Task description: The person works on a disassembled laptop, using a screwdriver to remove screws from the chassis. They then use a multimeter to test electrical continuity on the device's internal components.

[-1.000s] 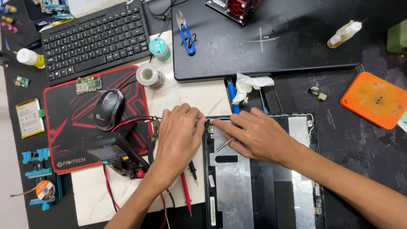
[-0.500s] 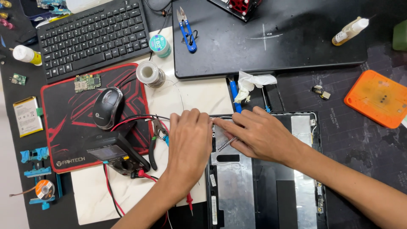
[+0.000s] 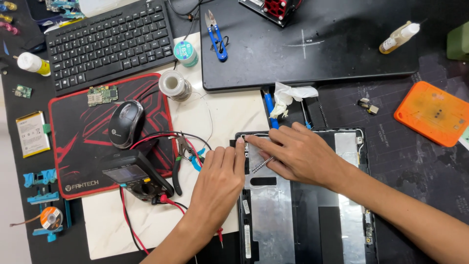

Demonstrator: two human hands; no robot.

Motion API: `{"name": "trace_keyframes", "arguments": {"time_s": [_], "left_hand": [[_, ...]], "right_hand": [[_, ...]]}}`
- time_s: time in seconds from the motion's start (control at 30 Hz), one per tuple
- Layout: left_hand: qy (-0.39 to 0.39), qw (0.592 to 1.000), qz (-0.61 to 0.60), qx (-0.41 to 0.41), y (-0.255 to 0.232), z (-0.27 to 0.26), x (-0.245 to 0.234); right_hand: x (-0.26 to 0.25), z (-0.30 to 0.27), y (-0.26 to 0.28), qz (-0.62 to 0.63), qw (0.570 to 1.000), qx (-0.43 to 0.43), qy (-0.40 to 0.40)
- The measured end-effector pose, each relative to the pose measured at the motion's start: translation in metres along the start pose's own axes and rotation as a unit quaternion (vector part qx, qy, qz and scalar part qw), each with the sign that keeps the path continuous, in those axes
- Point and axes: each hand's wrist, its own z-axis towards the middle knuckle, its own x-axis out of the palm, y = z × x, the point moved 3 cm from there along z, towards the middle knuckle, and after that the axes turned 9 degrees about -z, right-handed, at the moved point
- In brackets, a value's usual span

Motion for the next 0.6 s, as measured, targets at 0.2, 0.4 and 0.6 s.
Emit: {"name": "trace_keyframes", "arguments": {"time_s": [0.2,0.4,0.6], "left_hand": [[-0.040,0.997,-0.060,-0.002,0.007,-0.005,0.003],[-0.069,0.992,-0.108,-0.010,0.013,-0.010,0.008],[-0.080,0.988,-0.128,-0.003,0.014,-0.009,0.007]], "right_hand": [[0.002,0.003,0.000,-0.016,1.000,-0.001,0.025],[0.004,0.004,0.002,-0.047,0.998,-0.008,0.045],[0.005,0.007,0.000,-0.070,0.995,-0.024,0.068]]}}
